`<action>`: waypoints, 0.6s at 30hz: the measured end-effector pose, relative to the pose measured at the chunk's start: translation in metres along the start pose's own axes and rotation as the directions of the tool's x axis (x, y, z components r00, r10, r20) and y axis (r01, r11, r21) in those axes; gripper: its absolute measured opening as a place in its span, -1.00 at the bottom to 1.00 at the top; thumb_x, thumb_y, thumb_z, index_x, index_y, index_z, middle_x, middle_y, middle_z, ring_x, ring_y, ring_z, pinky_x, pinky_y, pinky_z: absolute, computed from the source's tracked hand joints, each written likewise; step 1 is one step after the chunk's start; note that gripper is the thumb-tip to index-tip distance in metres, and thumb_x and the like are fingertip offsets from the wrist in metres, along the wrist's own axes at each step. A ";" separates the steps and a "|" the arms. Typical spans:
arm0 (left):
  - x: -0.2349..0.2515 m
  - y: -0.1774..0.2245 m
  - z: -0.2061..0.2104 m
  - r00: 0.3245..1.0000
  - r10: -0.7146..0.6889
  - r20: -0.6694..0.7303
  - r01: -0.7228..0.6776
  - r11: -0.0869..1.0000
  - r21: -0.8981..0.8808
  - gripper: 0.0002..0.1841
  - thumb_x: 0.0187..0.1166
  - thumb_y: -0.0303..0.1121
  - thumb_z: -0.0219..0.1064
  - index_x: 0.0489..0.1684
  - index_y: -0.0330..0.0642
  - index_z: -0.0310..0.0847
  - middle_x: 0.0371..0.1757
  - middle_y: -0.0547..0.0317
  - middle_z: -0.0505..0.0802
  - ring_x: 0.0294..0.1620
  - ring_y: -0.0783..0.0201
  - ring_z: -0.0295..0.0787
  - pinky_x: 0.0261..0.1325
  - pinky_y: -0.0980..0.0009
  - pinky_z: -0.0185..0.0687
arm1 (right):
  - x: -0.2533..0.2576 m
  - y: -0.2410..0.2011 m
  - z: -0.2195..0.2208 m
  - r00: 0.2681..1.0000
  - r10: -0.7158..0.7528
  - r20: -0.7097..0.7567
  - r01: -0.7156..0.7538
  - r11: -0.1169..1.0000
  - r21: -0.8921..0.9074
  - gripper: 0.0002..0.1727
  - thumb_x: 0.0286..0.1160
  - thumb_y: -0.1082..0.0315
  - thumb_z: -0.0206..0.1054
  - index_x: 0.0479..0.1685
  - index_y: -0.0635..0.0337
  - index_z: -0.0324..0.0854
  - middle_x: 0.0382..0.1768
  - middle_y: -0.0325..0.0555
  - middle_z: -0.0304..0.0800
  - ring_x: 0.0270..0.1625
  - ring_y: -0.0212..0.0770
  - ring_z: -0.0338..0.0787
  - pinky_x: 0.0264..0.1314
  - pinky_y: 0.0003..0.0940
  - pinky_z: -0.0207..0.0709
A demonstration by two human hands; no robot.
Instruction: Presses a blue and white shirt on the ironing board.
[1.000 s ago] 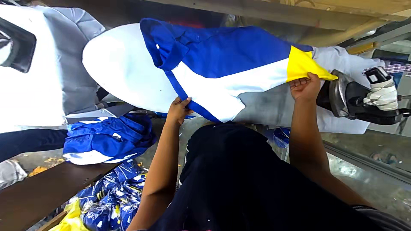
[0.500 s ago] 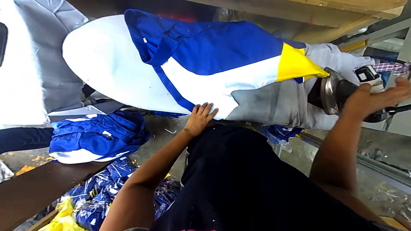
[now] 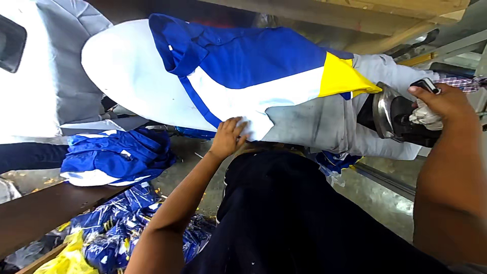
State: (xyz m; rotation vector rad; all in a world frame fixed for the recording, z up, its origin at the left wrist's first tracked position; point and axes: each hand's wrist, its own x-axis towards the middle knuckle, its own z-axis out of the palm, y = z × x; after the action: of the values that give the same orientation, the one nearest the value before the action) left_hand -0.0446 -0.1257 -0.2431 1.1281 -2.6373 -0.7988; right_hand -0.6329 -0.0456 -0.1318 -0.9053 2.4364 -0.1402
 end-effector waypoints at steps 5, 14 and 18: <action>0.012 -0.020 -0.002 0.920 -0.323 -0.221 0.355 0.927 0.122 -0.55 0.77 -0.21 0.13 0.46 -0.29 0.62 0.49 -0.46 0.61 0.55 -0.50 0.45 0.45 -0.43 0.29 | -0.010 -0.013 0.003 0.999 0.009 -0.050 -0.014 0.995 -0.098 -0.14 0.64 -0.26 0.27 0.38 0.53 0.53 0.29 0.78 0.54 0.45 0.71 0.48 0.40 0.70 0.17; 0.007 -0.031 -0.027 0.881 -0.423 -0.213 0.438 0.899 0.025 -0.65 0.70 -0.25 0.24 0.16 -0.34 0.78 0.41 -0.47 0.67 0.49 -0.50 0.50 0.41 -0.47 0.29 | -0.105 -0.116 0.019 0.972 -0.179 0.153 0.196 0.975 -0.105 -0.21 0.77 -0.11 0.19 0.50 0.56 0.28 0.09 0.77 0.60 0.22 0.73 0.60 0.20 0.67 0.32; 0.018 -0.065 -0.074 0.712 -0.671 -0.206 0.631 0.740 -0.233 -0.49 0.68 -0.24 0.27 0.42 -0.52 0.55 0.48 -0.61 0.54 0.55 -0.52 0.41 0.56 -0.37 0.26 | -0.151 -0.173 0.045 0.896 -0.326 0.301 0.357 0.933 -0.053 -0.30 0.75 -0.04 0.26 0.50 0.45 0.28 -0.11 0.52 0.70 -0.04 0.51 0.75 0.03 0.52 0.52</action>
State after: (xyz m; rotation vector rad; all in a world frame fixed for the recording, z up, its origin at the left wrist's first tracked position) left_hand 0.0088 -0.2055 -0.2164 2.0058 -1.8861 -0.8334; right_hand -0.4144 -0.0799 -0.0558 -1.3036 2.0148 -0.0002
